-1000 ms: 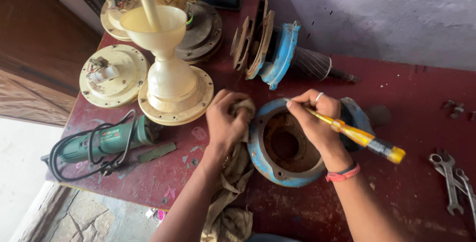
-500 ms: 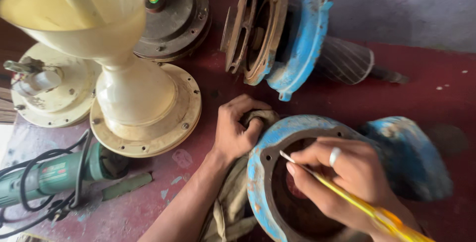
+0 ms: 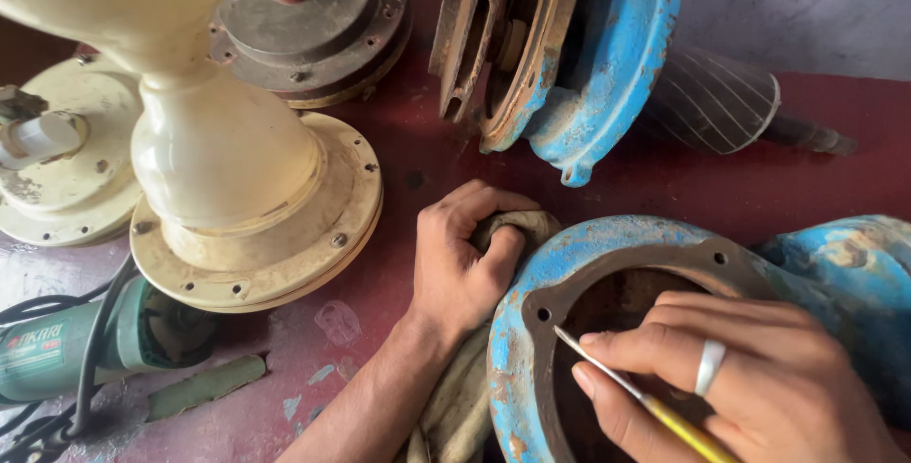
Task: The person uses a screwdriver to scrape and clean the inner rim of a blue motor housing. They repeatedly wipe the area with a cloth and continue scraping along the flange edge.
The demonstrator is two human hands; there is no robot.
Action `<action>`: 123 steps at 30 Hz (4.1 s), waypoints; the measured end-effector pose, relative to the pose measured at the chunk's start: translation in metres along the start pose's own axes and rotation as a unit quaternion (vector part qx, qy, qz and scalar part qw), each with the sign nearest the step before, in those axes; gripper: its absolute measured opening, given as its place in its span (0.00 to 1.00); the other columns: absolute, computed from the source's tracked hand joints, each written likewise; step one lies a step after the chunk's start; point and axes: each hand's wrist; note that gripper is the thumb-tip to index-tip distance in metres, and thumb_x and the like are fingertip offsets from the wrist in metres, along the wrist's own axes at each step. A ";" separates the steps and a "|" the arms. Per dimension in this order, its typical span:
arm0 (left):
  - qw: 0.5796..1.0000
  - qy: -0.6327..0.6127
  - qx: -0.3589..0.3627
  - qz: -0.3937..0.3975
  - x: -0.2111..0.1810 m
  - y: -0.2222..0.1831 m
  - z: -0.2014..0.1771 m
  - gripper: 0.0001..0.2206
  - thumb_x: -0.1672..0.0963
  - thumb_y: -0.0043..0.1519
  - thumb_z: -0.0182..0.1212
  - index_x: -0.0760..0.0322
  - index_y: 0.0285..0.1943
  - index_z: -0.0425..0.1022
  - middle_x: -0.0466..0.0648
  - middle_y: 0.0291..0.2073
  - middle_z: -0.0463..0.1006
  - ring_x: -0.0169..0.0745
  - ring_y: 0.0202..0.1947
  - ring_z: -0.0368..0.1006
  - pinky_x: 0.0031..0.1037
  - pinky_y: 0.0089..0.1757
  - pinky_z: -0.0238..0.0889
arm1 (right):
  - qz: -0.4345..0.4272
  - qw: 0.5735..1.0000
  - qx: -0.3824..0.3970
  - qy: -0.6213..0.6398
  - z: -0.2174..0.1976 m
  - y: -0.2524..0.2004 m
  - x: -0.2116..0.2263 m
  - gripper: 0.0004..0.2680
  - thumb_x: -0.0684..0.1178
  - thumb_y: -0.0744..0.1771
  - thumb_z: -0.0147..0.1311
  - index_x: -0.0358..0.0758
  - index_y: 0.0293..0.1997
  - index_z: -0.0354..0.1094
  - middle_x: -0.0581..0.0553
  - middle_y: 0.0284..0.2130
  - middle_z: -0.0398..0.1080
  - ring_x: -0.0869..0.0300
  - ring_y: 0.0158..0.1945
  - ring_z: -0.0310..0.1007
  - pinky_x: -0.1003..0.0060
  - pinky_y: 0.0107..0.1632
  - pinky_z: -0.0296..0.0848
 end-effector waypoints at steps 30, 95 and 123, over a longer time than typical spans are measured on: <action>0.949 -0.296 0.099 0.046 0.014 -0.011 0.012 0.10 0.58 0.67 0.57 0.74 0.42 0.82 0.48 0.35 0.83 0.30 0.37 0.75 0.24 0.43 0.69 | -0.005 0.998 -0.056 0.024 -0.001 -0.003 0.033 0.06 0.45 0.59 0.65 0.36 0.33 0.80 0.49 0.21 0.78 0.69 0.24 0.70 0.71 0.28 0.68; 0.938 -0.323 0.121 -0.024 0.010 -0.006 0.016 0.10 0.59 0.64 0.59 0.73 0.45 0.83 0.50 0.35 0.84 0.32 0.34 0.77 0.23 0.40 0.70 | 0.005 0.997 -0.067 0.048 -0.004 0.008 0.018 0.07 0.48 0.63 0.63 0.36 0.35 0.81 0.50 0.23 0.80 0.70 0.28 0.75 0.71 0.32 0.72; 0.939 -0.318 0.123 -0.035 0.010 -0.007 0.015 0.11 0.58 0.65 0.57 0.74 0.46 0.83 0.50 0.34 0.84 0.32 0.32 0.77 0.23 0.39 0.71 | -0.098 0.994 -0.043 -0.004 -0.015 0.014 0.022 0.07 0.47 0.63 0.63 0.35 0.37 0.79 0.50 0.26 0.80 0.73 0.28 0.77 0.73 0.31 0.73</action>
Point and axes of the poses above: each hand's wrist, its own y-axis towards the middle knuckle, its own z-axis out of the palm, x = y × z
